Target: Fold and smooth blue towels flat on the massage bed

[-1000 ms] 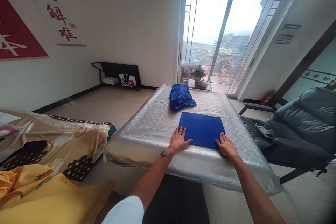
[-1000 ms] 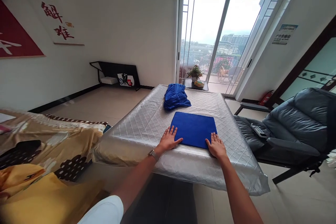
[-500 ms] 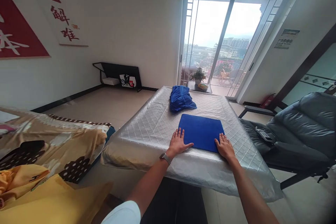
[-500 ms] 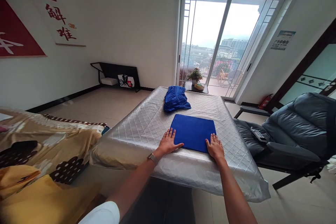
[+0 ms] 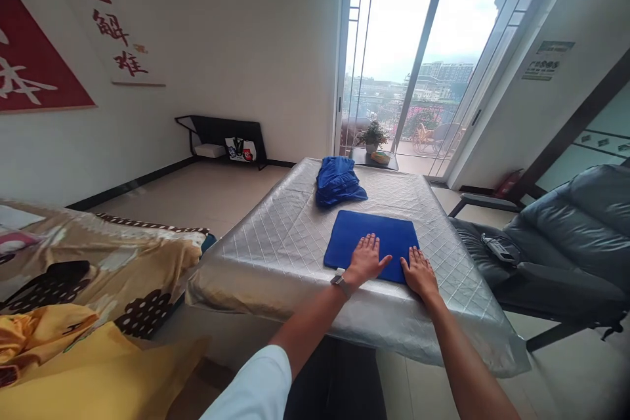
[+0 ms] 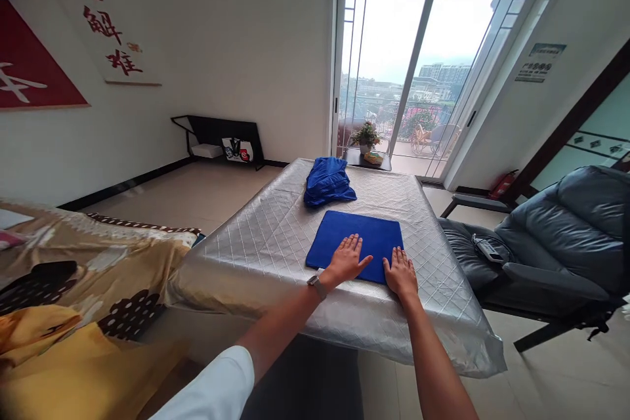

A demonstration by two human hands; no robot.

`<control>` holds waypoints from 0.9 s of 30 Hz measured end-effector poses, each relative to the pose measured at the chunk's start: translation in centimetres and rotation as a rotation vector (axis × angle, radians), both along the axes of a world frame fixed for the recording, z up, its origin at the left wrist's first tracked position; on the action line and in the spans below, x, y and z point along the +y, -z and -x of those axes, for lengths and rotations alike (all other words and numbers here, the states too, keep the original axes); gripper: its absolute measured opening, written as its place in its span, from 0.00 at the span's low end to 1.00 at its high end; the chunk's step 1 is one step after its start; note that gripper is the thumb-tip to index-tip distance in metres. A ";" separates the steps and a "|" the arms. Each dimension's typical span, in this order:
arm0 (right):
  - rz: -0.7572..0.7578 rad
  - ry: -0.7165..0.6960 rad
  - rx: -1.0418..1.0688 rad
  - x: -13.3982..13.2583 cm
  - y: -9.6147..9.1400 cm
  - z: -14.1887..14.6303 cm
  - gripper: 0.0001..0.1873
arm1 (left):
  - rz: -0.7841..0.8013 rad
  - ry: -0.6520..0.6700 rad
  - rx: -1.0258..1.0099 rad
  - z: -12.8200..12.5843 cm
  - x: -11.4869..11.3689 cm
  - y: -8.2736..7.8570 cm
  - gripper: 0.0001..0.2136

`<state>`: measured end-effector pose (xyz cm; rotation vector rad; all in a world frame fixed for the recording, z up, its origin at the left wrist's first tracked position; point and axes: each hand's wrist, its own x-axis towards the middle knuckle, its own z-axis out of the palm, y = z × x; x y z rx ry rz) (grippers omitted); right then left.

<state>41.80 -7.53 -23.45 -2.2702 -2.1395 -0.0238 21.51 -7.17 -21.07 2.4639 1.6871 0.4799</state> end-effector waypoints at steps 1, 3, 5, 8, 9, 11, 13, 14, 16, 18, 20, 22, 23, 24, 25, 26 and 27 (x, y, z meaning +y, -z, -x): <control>0.003 0.000 -0.004 0.0 0.0 0.0 0.37 | -0.027 0.054 -0.012 -1.8 0.2 0.2 0.39; 0.008 -0.001 -0.010 -0.1 0.0 0.0 0.36 | -0.034 0.119 -0.027 -4.5 0.6 0.7 0.37; 0.012 -0.002 -0.009 -0.1 0.0 0.0 0.36 | -0.009 0.117 -0.036 -5.7 0.9 1.4 0.36; 0.018 0.002 0.007 -0.1 -0.1 -0.1 0.37 | 0.036 0.054 -0.040 -4.6 1.1 2.3 0.38; 0.019 0.005 0.014 0.0 -0.1 -0.1 0.37 | 0.049 0.028 -0.040 -3.7 1.1 2.4 0.38; 0.017 0.011 0.025 0.0 0.0 -0.1 0.38 | 0.081 -0.037 -0.036 -1.0 1.1 2.6 0.40; 0.015 0.014 0.027 0.1 0.1 -0.1 0.38 | 0.110 -0.117 -0.026 2.2 1.0 2.6 0.41; 0.016 0.014 0.026 0.2 0.2 -0.1 0.38 | 0.124 -0.161 -0.018 3.8 0.8 2.5 0.42; 0.021 0.013 0.019 0.2 0.2 -0.1 0.38 | 0.145 -0.245 0.001 6.8 0.4 2.5 0.43; 0.043 0.012 0.008 0.3 0.1 0.0 0.38 | 0.160 -0.288 0.021 9.1 -0.2 2.4 0.44; 0.078 0.007 -0.004 0.4 -0.1 0.0 0.39 | 0.176 -0.282 0.035 10.3 -0.6 2.4 0.43; 0.109 0.002 -0.013 0.7 -0.5 -0.1 0.39 | 0.189 -0.264 0.042 10.7 -0.8 2.5 0.43; 0.118 0.000 -0.016 0.9 -0.7 -0.1 0.39 | 0.192 -0.260 0.043 10.6 -0.8 2.5 0.43; 0.123 -0.002 -0.017 1.2 -1.0 -0.2 0.39 | 0.191 -0.259 0.043 10.6 -0.8 2.5 0.44; 0.125 -0.004 -0.019 1.6 -1.3 -0.2 0.38 | 0.187 -0.258 0.042 10.4 -0.7 2.5 0.44; 0.122 -0.008 -0.020 1.9 -1.5 -0.3 0.38 | 0.181 -0.257 0.042 10.4 -0.6 2.6 0.44; 0.117 -0.014 -0.020 2.4 -1.8 -0.4 0.38 | 0.175 -0.257 0.042 10.3 -0.6 2.6 0.44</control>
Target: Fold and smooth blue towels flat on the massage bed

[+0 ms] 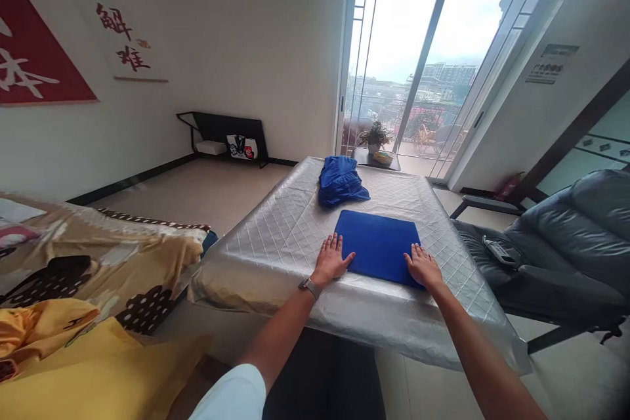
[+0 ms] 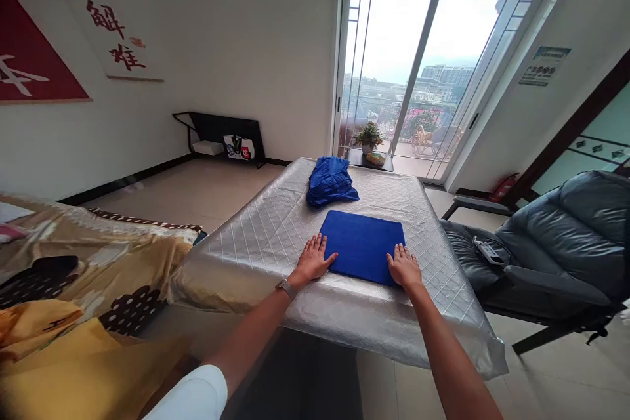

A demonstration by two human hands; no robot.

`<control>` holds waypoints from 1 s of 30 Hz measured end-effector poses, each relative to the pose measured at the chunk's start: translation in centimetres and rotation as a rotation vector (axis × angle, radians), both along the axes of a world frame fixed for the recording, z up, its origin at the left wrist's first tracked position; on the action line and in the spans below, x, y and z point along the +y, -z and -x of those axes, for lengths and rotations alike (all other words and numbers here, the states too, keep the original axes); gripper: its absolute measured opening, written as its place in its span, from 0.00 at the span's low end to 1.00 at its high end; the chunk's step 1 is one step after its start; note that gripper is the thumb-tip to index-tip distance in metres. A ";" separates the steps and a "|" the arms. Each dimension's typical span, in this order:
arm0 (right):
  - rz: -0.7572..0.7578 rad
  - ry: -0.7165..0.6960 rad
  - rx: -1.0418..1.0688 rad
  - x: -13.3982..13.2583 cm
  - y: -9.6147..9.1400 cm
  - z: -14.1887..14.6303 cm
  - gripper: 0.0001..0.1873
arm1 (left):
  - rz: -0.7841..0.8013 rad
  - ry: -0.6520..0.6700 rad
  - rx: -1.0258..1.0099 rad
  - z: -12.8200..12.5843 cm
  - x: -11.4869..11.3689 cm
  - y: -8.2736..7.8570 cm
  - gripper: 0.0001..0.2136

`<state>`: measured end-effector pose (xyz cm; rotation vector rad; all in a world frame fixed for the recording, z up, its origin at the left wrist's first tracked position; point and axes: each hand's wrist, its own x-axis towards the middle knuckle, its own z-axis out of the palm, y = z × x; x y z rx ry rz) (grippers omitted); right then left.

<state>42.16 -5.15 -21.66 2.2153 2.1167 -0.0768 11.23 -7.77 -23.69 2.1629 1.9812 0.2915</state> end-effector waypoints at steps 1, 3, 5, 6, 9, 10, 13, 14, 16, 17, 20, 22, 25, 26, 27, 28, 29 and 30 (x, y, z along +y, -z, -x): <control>-0.008 -0.006 0.001 0.4 -0.2 -0.1 0.37 | -0.004 0.001 0.002 -0.1 0.0 0.0 0.45; -0.023 -0.015 0.007 1.3 -0.4 -0.3 0.37 | -0.008 -0.001 0.007 -0.1 0.0 0.1 0.44; -0.031 -0.017 0.014 1.9 -0.3 -0.5 0.36 | -0.005 -0.002 0.010 0.0 -0.1 0.1 0.45; -0.035 -0.015 0.017 2.0 -0.1 -0.6 0.36 | 0.001 -0.001 0.013 0.0 -0.1 0.1 0.45; -0.057 -0.010 0.020 2.1 0.8 -0.8 0.36 | 0.044 0.011 0.029 0.2 0.2 -0.3 0.48; -0.066 -0.011 0.019 2.1 1.1 -0.8 0.36 | 0.063 0.011 0.037 0.1 0.5 -0.6 0.50; -0.082 -0.016 0.019 1.9 1.8 -0.9 0.36 | 0.066 -0.047 0.060 -1.1 1.8 -1.7 0.52; -0.085 -0.017 0.021 2.0 2.0 -1.0 0.37 | 0.036 -0.066 0.062 -2.0 2.3 -2.0 0.51; -0.088 -0.014 0.026 2.1 2.1 -1.0 0.37 | -0.049 -0.037 0.044 -4.8 3.3 -2.5 0.47; -0.089 -0.011 0.029 2.1 2.2 -1.1 0.37 | -0.087 0.023 0.025 -6.5 3.7 -2.6 0.45; -0.090 -0.009 0.034 2.3 2.3 -1.2 0.37 | -0.159 0.252 -0.040 -12.3 4.7 -2.5 0.39; -0.089 -0.014 0.031 2.3 2.3 -1.3 0.36 | -0.198 0.353 -0.065 -15.3 5.2 -2.1 0.36; -0.087 -0.024 0.021 2.2 2.4 -1.4 0.36 | -0.192 0.384 -0.105 -16.7 5.8 -1.3 0.36; -0.090 -0.025 0.019 2.2 2.4 -1.4 0.36 | -0.169 0.362 -0.119 -16.2 6.1 -1.0 0.36; -0.093 -0.025 0.019 2.2 2.4 -1.4 0.37 | -0.143 0.330 -0.129 -15.2 6.3 -0.8 0.37; -0.095 -0.023 0.022 2.2 2.5 -1.4 0.37 | -0.118 0.289 -0.134 -13.9 6.6 -0.6 0.38; -0.095 -0.020 0.026 2.2 2.5 -1.5 0.37 | -0.097 0.246 -0.134 -12.4 6.8 -0.5 0.39; -0.095 -0.017 0.032 2.2 2.5 -1.5 0.37 | -0.083 0.198 -0.128 -10.7 6.9 -0.4 0.40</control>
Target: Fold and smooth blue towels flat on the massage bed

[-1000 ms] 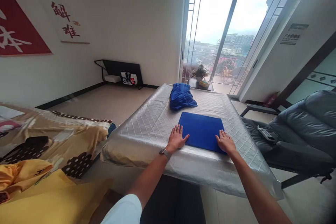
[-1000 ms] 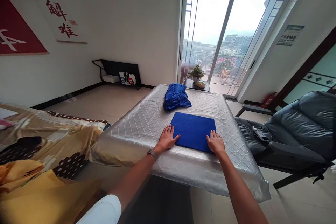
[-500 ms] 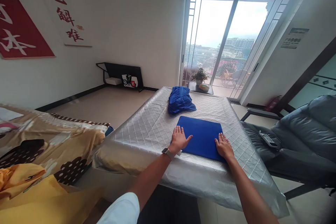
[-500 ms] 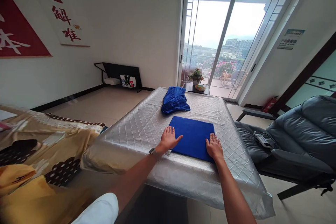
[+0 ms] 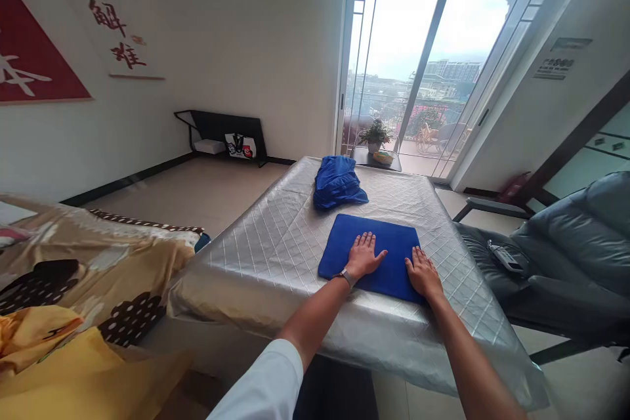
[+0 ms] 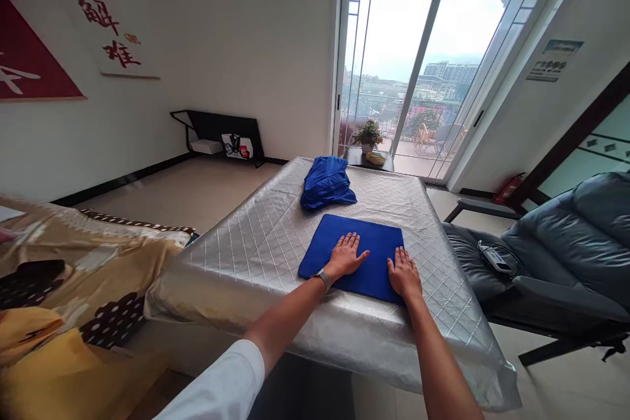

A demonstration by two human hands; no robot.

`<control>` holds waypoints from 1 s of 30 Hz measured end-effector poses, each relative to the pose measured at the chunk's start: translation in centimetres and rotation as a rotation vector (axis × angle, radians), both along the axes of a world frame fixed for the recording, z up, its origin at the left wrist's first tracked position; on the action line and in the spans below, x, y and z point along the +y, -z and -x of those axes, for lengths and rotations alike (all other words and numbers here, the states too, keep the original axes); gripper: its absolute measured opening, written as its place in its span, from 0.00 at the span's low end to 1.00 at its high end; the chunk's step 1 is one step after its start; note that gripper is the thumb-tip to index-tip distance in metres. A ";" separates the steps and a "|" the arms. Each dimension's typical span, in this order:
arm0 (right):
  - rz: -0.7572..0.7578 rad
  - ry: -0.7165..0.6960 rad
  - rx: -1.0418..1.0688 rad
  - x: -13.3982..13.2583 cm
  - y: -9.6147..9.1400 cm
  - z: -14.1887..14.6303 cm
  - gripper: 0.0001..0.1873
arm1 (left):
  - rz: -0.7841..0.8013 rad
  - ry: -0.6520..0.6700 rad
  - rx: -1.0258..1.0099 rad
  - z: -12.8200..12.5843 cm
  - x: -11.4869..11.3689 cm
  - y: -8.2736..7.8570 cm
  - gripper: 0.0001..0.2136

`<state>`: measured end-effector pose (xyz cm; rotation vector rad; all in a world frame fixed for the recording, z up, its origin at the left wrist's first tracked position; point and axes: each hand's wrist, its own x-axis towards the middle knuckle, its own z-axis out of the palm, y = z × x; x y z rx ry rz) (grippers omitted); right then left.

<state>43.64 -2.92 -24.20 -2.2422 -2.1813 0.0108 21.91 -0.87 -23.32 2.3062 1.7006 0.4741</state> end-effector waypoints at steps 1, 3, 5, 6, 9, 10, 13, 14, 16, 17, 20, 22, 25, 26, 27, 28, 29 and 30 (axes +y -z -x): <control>0.000 -0.001 0.006 0.0 0.0 0.0 0.37 | 0.014 -0.048 0.011 1.7 0.1 0.1 0.40; -0.002 -0.004 0.012 0.2 0.1 -0.1 0.38 | 0.034 -0.142 0.045 5.0 -0.1 0.1 0.42; -0.002 -0.005 0.010 0.3 0.1 -0.1 0.38 | 0.047 -0.217 0.076 7.6 -0.5 0.2 0.43; 0.003 -0.005 0.008 0.4 0.1 -0.1 0.38 | 0.048 -0.241 0.083 8.5 -0.8 0.3 0.44; 0.025 0.003 -0.006 0.4 0.0 0.0 0.37 | 0.048 -0.260 0.084 9.9 -1.5 0.6 0.44; 0.031 0.007 -0.011 0.4 -0.1 0.0 0.37 | 0.049 -0.258 0.084 10.1 -1.6 0.7 0.44; 0.044 0.014 -0.023 0.3 -0.5 0.2 0.37 | 0.058 -0.256 0.083 10.0 -1.7 0.7 0.43; 0.045 0.011 -0.027 0.3 -0.7 0.3 0.37 | 0.059 -0.256 0.083 9.9 -1.7 0.7 0.43; 0.042 0.001 -0.035 0.7 -1.1 0.4 0.36 | 0.058 -0.254 0.081 9.9 -1.6 0.7 0.42; 0.039 -0.005 -0.037 1.0 -1.4 0.5 0.35 | 0.054 -0.253 0.079 9.9 -1.6 0.7 0.42; 0.025 -0.019 -0.030 2.2 -2.1 0.8 0.35 | 0.040 -0.255 0.073 9.9 -1.7 0.6 0.42; 0.020 -0.024 -0.017 3.1 -2.2 0.9 0.35 | 0.036 -0.258 0.074 9.8 -1.8 0.6 0.42; 0.027 -0.014 0.002 3.8 -1.7 0.9 0.36 | 0.036 -0.263 0.094 9.8 -1.8 0.7 0.42; 0.029 -0.008 0.008 4.0 -1.5 0.8 0.37 | 0.034 -0.264 0.104 9.9 -1.8 0.7 0.42; 0.029 -0.004 0.013 4.0 -1.2 0.7 0.37 | 0.034 -0.263 0.114 9.9 -1.8 0.7 0.42; 0.027 -0.002 0.017 4.0 -0.9 0.6 0.37 | 0.039 -0.259 0.125 10.0 -1.7 0.6 0.42; 0.024 -0.003 0.021 4.0 -0.7 0.5 0.37 | 0.049 -0.258 0.137 10.0 -1.5 0.5 0.42; 0.020 -0.004 0.023 4.0 -0.5 0.5 0.37 | 0.065 -0.268 0.148 9.9 -1.3 0.3 0.43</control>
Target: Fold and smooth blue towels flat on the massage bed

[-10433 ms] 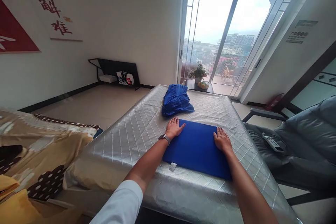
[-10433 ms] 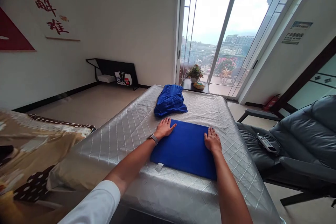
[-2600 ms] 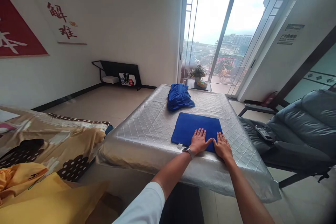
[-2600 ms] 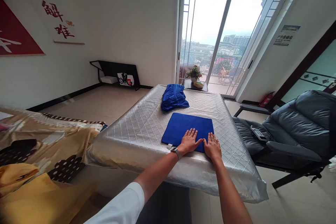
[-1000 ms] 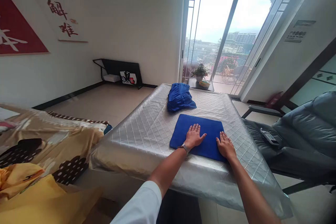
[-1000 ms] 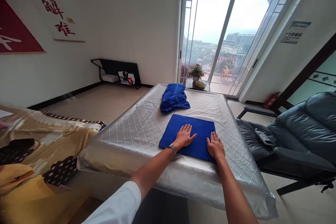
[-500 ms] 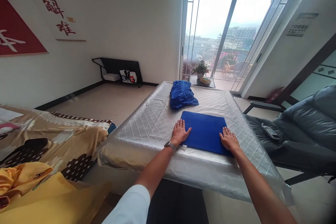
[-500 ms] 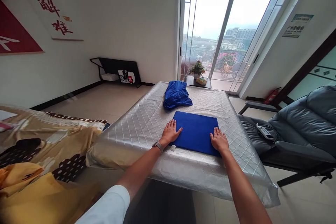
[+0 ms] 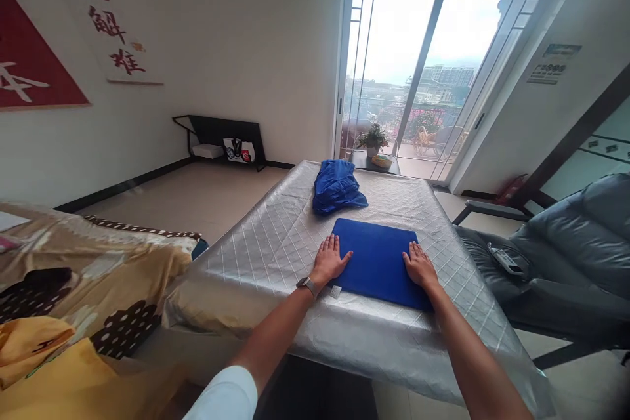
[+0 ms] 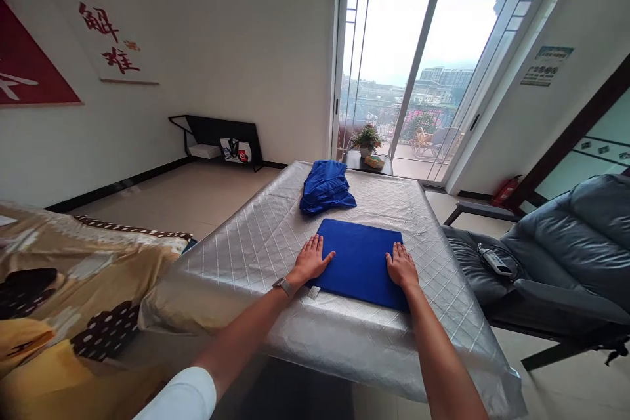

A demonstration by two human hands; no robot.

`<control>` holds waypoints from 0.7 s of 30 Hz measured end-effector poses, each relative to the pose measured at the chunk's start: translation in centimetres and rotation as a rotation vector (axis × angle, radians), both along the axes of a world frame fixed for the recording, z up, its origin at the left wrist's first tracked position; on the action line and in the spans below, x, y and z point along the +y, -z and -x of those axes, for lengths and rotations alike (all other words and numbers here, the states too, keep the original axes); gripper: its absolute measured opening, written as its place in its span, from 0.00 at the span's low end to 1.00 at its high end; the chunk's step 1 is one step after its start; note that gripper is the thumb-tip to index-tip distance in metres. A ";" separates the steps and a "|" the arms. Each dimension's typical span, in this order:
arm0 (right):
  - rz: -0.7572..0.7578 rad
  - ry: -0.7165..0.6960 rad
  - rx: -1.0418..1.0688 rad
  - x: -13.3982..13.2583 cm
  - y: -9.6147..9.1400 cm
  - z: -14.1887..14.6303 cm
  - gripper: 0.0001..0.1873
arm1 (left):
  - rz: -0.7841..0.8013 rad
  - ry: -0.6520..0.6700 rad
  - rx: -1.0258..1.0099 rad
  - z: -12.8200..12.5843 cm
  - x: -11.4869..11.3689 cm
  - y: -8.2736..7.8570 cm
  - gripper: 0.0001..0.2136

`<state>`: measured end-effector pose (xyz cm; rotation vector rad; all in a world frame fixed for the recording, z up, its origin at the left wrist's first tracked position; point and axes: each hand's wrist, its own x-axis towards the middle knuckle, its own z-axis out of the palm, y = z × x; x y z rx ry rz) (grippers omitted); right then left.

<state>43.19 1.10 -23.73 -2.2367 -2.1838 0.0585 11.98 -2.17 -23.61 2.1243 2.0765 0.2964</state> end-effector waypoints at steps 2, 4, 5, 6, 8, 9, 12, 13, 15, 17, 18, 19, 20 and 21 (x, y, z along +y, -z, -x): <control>-0.007 -0.002 0.004 0.0 0.3 -0.1 0.37 | 0.020 -0.044 0.015 -0.8 0.5 -0.6 0.44; -0.012 -0.002 0.008 0.2 0.5 -0.1 0.37 | -0.015 -0.049 0.018 -2.9 1.1 -1.4 0.44; -0.014 -0.002 0.011 0.2 0.6 -0.1 0.37 | -0.050 -0.007 0.012 -4.5 1.4 -1.7 0.44; -0.016 -0.002 0.013 0.3 0.6 -0.1 0.37 | -0.092 0.068 0.000 -6.3 1.6 -2.0 0.43; -0.017 -0.007 0.014 0.3 0.7 -0.2 0.37 | -0.175 0.270 -0.033 -10.5 1.9 -2.1 0.41; -0.016 -0.011 0.012 0.3 0.8 -0.3 0.37 | -0.207 0.369 -0.051 -12.5 1.9 -1.9 0.39; -0.012 -0.027 0.002 0.1 0.9 -0.5 0.36 | -0.221 0.520 -0.091 -17.3 2.1 -0.9 0.35; -0.012 -0.030 -0.003 0.1 0.9 -0.6 0.36 | -0.198 0.518 -0.099 -18.2 2.2 -0.6 0.34; -0.011 -0.030 -0.010 0.1 0.9 -0.6 0.36 | -0.146 0.474 -0.111 -18.6 2.4 0.1 0.34; -0.009 -0.024 -0.014 0.1 0.8 -0.5 0.36 | -0.104 0.422 -0.118 -17.4 2.8 0.4 0.36; -0.008 -0.020 -0.014 0.2 0.8 -0.5 0.36 | -0.089 0.391 -0.122 -16.3 3.0 0.4 0.37; -0.007 -0.017 -0.014 0.2 0.8 -0.4 0.37 | -0.078 0.353 -0.125 -14.9 3.3 0.4 0.38; -0.007 -0.014 -0.014 0.3 0.7 -0.4 0.37 | -0.067 0.309 -0.126 -13.2 3.6 0.4 0.40; -0.006 -0.011 -0.013 0.3 0.7 -0.3 0.37 | -0.060 0.259 -0.123 -11.4 3.9 0.3 0.42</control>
